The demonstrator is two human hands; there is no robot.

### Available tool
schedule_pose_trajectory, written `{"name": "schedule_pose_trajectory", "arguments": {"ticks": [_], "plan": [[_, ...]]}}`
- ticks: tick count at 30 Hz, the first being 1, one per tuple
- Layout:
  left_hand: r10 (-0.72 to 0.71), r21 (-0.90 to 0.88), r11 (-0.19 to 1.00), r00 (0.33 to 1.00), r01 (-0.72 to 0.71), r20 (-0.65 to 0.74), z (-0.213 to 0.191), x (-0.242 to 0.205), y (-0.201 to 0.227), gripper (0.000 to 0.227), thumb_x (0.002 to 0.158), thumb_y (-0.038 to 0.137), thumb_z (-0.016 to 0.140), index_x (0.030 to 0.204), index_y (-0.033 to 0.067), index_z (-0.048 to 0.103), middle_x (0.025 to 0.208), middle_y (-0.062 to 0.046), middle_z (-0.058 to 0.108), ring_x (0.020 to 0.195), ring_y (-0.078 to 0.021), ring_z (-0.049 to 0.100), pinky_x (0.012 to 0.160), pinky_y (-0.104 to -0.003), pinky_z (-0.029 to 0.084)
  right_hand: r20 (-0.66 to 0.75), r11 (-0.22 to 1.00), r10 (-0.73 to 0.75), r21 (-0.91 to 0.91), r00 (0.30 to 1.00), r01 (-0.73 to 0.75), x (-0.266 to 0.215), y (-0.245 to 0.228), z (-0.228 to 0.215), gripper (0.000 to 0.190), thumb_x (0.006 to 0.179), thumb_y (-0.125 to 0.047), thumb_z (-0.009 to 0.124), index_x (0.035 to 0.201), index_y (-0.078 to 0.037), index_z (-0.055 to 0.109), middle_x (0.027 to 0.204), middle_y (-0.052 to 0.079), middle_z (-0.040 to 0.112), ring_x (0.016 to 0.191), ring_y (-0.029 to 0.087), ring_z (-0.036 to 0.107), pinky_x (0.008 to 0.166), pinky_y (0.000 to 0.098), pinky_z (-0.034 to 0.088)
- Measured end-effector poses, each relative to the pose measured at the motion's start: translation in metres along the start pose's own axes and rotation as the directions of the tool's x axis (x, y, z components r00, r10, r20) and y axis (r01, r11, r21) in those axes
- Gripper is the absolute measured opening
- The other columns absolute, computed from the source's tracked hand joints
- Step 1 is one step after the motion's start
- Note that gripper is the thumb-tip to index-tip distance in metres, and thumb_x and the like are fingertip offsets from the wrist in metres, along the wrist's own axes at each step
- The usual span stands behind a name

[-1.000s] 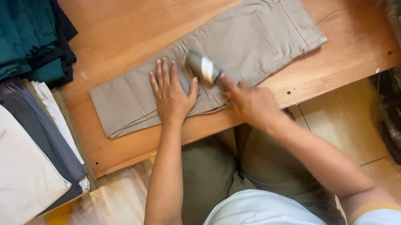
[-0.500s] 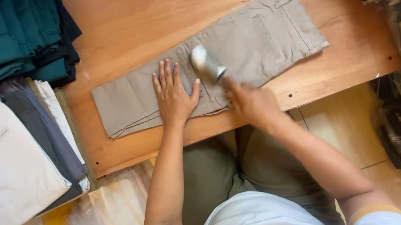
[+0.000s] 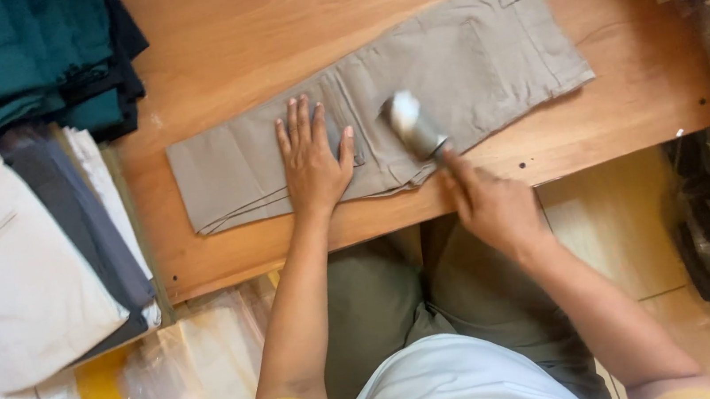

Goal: Using a lint roller to clean folded pants and then packaging them into clear plastic bags.

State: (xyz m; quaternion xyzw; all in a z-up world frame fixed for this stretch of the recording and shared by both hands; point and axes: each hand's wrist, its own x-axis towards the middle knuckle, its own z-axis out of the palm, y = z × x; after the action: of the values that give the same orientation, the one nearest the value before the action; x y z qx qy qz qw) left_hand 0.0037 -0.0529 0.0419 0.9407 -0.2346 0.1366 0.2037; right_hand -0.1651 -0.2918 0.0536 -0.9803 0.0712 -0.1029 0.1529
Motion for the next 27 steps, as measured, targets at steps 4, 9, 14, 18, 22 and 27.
{"name": "schedule_pose_trajectory", "arguments": {"ticks": [4, 9, 14, 18, 22, 27], "plan": [[-0.001, -0.191, 0.981, 0.989, -0.028, -0.149, 0.012, -0.008, -0.023, 0.041, 0.103, 0.026, 0.060, 0.134, -0.0009, 0.061, 0.145, -0.022, 0.055, 0.142, -0.0378, 0.047, 0.121, -0.055, 0.029, 0.090, 0.995, 0.088, 0.029, 0.992, -0.091, 0.008, 0.004, -0.009, 0.044, 0.103, -0.043, 0.050, 0.145, -0.032, 0.058, 0.093, 0.018, 0.076, 0.083, 0.042, 0.074, 0.072, 0.0547, 0.057], [0.102, -0.053, 0.992, 0.969, -0.117, -0.224, -0.035, -0.032, -0.079, 0.022, 0.100, 0.019, 0.063, 0.114, 0.0024, 0.069, 0.136, -0.018, 0.061, 0.133, -0.0366, 0.054, 0.110, -0.059, 0.038, 0.078, 0.916, 0.394, -0.111, 0.916, -0.385, 0.026, 0.053, -0.030, 0.048, 0.111, -0.043, 0.046, 0.154, -0.024, 0.056, 0.086, 0.037, 0.072, 0.078, 0.061, 0.067, 0.066, 0.0676, 0.050], [-0.152, 0.121, 0.976, 0.962, 0.183, -0.228, -0.062, -0.081, -0.163, 0.032, 0.099, 0.022, 0.063, 0.121, -0.0011, 0.068, 0.143, -0.024, 0.056, 0.143, -0.0405, 0.043, 0.117, -0.066, 0.023, 0.123, 0.934, 0.351, -0.121, 0.928, -0.337, 0.027, 0.040, -0.017, 0.056, 0.113, -0.042, 0.040, 0.163, -0.016, 0.045, 0.092, 0.039, 0.072, 0.082, 0.059, 0.068, 0.073, 0.0654, 0.049], [-0.213, 0.082, 0.967, 0.942, 0.242, -0.260, -0.068, -0.086, -0.156, 0.035, 0.096, 0.017, 0.070, 0.126, 0.0003, 0.067, 0.146, -0.023, 0.054, 0.141, -0.0395, 0.048, 0.113, -0.066, 0.029, 0.121, 0.978, 0.186, 0.070, 0.975, -0.195, 0.040, -0.062, -0.001, 0.048, 0.109, -0.036, 0.047, 0.154, -0.018, 0.049, 0.080, 0.036, 0.071, 0.079, 0.057, 0.071, 0.073, 0.0647, 0.052], [-0.204, 0.051, 0.971, 0.921, 0.233, -0.330, -0.060, -0.088, -0.158, 0.031, 0.100, 0.017, 0.061, 0.126, -0.0007, 0.065, 0.144, -0.024, 0.055, 0.138, -0.0390, 0.051, 0.114, -0.061, 0.033, 0.160, 0.997, -0.073, -0.015, 0.984, 0.076, 0.041, -0.138, 0.055, 0.051, 0.099, -0.038, 0.050, 0.144, -0.017, 0.054, 0.069, 0.022, 0.070, 0.066, 0.042, 0.074, 0.060, 0.0544, 0.056], [-0.278, -0.165, 0.959, 0.873, 0.230, -0.401, -0.051, -0.093, -0.175, 0.036, 0.111, 0.021, 0.043, 0.133, -0.0010, 0.060, 0.142, -0.021, 0.058, 0.137, -0.0379, 0.053, 0.117, -0.054, 0.034, 0.081, 0.832, -0.502, -0.229, 0.861, 0.506, 0.018, -0.227, 0.110, 0.063, 0.080, -0.036, 0.055, 0.137, -0.011, 0.060, 0.059, 0.012, 0.065, 0.051, 0.030, 0.070, 0.042, 0.0471, 0.051]]}}
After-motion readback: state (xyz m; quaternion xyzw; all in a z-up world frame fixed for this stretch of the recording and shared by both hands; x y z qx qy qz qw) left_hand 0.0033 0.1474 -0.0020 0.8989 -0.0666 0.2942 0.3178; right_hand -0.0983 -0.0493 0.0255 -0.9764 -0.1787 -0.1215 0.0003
